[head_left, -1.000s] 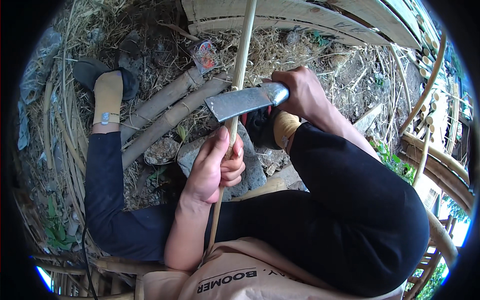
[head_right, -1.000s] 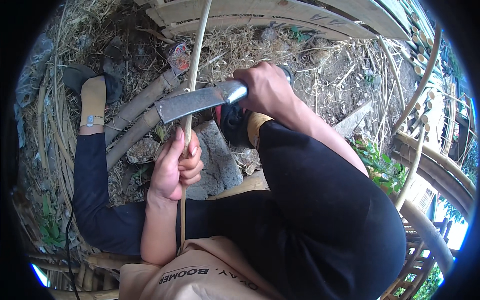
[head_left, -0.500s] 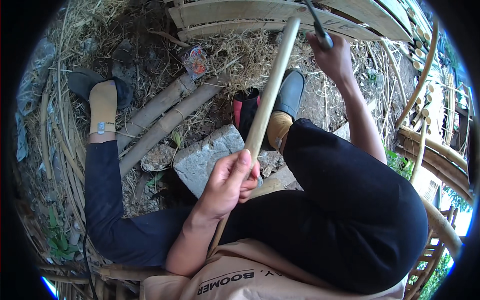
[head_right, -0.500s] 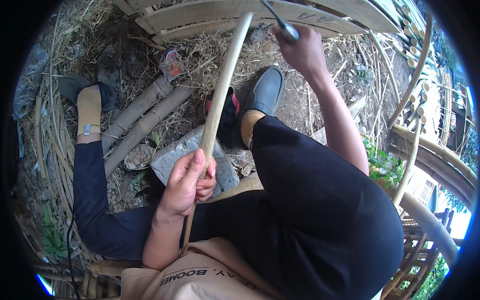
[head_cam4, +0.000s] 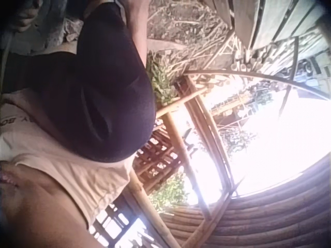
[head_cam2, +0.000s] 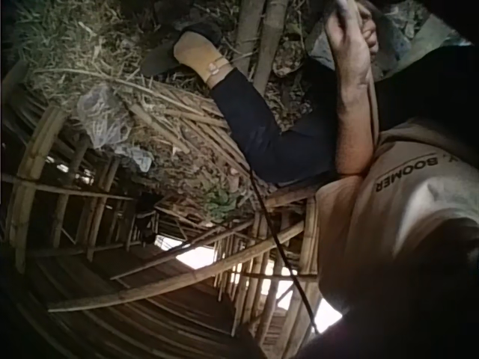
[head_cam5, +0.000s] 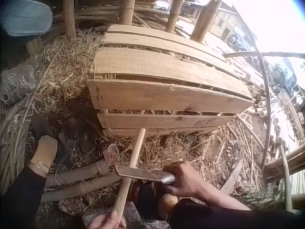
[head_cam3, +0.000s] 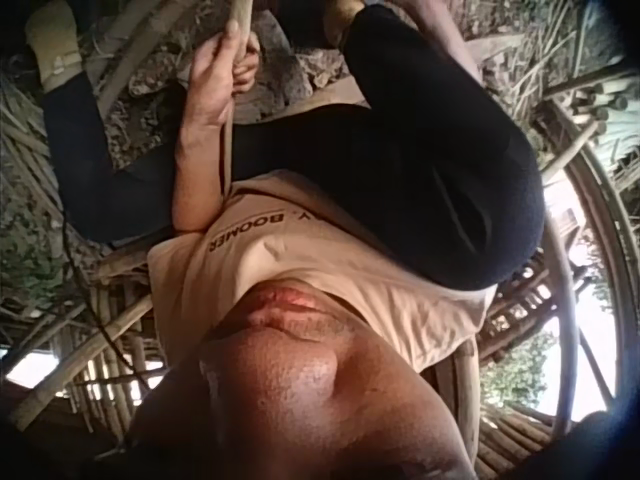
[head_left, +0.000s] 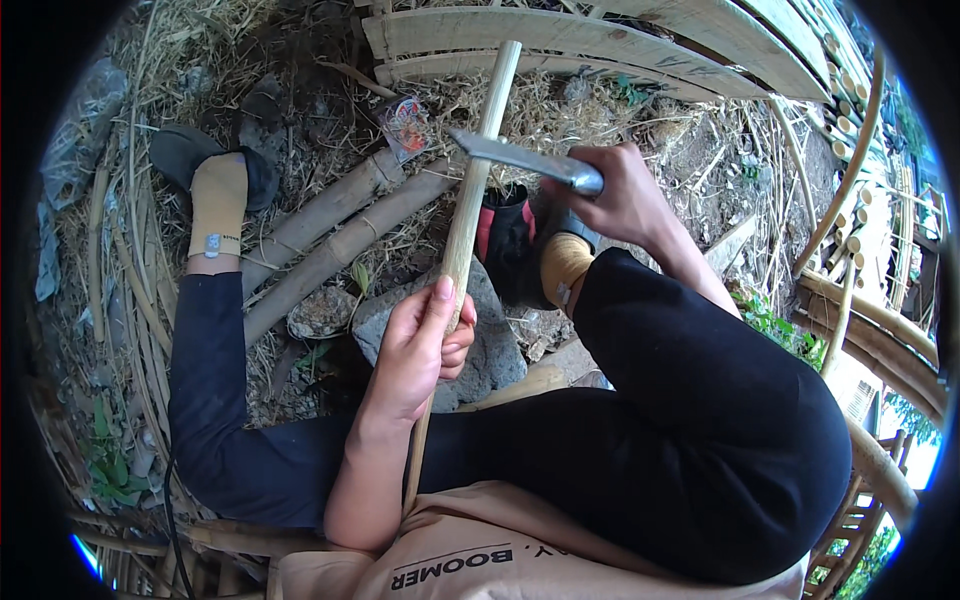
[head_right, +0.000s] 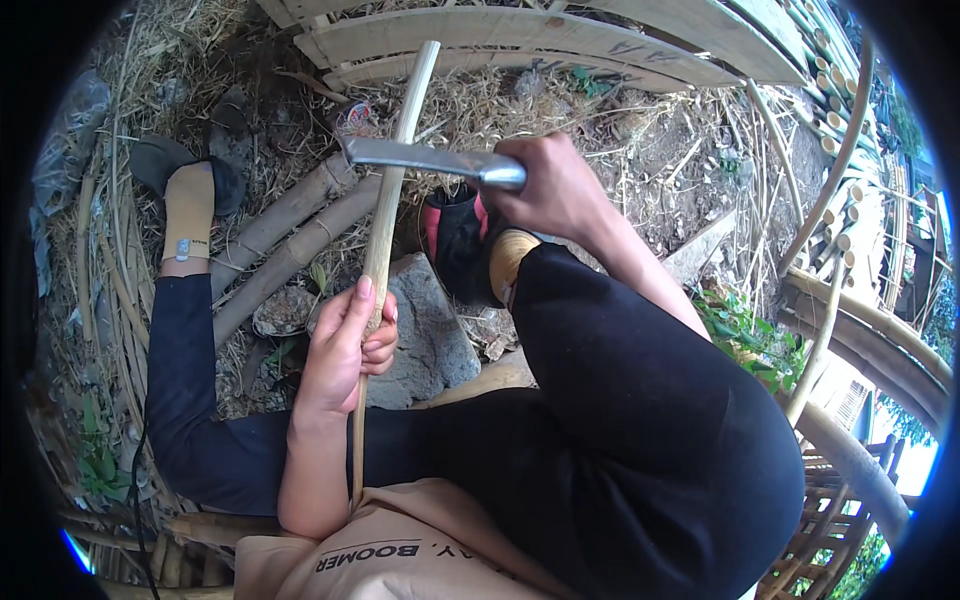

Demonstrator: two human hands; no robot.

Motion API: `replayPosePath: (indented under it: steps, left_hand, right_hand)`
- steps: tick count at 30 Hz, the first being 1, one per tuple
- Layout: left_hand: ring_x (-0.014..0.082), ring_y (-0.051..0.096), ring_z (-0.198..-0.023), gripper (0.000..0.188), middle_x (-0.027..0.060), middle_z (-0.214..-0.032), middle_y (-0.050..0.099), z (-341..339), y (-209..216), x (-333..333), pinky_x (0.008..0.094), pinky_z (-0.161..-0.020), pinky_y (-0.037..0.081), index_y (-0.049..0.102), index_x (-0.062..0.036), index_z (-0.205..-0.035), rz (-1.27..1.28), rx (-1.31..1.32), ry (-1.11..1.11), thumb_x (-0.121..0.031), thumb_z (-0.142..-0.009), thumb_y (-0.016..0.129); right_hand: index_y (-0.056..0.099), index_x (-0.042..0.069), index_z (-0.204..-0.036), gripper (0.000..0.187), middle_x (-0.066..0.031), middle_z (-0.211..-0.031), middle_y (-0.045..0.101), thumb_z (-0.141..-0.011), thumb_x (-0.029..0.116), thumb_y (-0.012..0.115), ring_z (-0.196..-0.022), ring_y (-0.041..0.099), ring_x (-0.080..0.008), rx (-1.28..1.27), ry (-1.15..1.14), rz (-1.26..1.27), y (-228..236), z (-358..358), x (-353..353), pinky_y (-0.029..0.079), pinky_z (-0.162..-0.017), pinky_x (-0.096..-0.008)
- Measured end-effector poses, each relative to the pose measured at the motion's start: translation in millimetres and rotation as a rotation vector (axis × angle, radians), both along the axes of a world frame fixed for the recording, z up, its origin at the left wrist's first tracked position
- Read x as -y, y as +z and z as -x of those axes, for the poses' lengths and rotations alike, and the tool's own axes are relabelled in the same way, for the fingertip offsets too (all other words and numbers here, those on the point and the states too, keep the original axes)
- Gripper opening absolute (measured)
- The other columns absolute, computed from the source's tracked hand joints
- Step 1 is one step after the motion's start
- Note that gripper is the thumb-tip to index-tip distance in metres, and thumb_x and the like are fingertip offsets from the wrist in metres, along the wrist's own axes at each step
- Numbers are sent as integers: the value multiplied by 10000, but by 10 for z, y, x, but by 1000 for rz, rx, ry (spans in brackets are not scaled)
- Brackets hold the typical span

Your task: The person shaves a thin wooden stick using a blade while sitting in an outdoor area.

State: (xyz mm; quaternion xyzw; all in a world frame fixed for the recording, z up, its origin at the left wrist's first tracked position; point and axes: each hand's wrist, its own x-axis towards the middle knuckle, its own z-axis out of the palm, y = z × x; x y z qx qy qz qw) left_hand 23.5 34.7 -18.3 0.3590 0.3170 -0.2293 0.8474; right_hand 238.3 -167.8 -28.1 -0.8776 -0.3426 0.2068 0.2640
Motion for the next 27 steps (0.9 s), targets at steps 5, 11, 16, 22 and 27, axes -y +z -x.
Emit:
replayPosePath:
  steps: [5, 11, 16, 22, 27]
  left_hand:
    - [-9, 277, -504, 368, -69, -660, 381, 13, -78, -68, 166, -439, 206, 541, -65, -955, -98, -11, 6, -387, -1102, 439]
    - [-8, 315, -521, 370, -79, -653, 400, -39, -68, 68, 182, -459, 240, 534, -74, -910, -210, 20, -1, -377, -1102, 447]
    - [93, 482, -546, 393, 21, -633, 520, 51, -170, 226, 290, -524, 401, 559, -35, -881, -653, 158, -102, -343, -1098, 451]
    - [130, 535, -568, 407, 56, -642, 560, 39, -120, 274, 317, -561, 439, 575, -17, -884, -670, 154, -117, -350, -1090, 465]
    - [62, 455, -575, 398, 2, -639, 508, 57, -43, 227, 267, -538, 393, 566, -31, -875, -553, 120, -83, -349, -1094, 470]
  right_hand:
    - [744, 32, -895, 284, -145, -663, 689, -824, 304, 783, -607, 696, -313, -74, 125, 76, -33, 94, -115, 558, -637, -425]
    - [726, 69, -860, 186, -151, -707, 697, -777, 230, 768, -690, 704, -349, -100, 218, 98, -225, 181, -156, 561, -678, -450]
    - [721, 87, -862, 223, -156, -763, 705, -647, 143, 736, -765, 701, -372, -23, 183, 227, -233, 164, -131, 555, -710, -463]
    - [728, 104, -855, 211, -138, -763, 711, -651, 151, 747, -755, 701, -359, 10, 103, 216, -207, 151, -109, 549, -717, -465]
    - [756, 127, -899, 245, -131, -766, 719, -660, 179, 774, -742, 706, -344, 107, 43, 142, -211, 144, -112, 547, -703, -456]
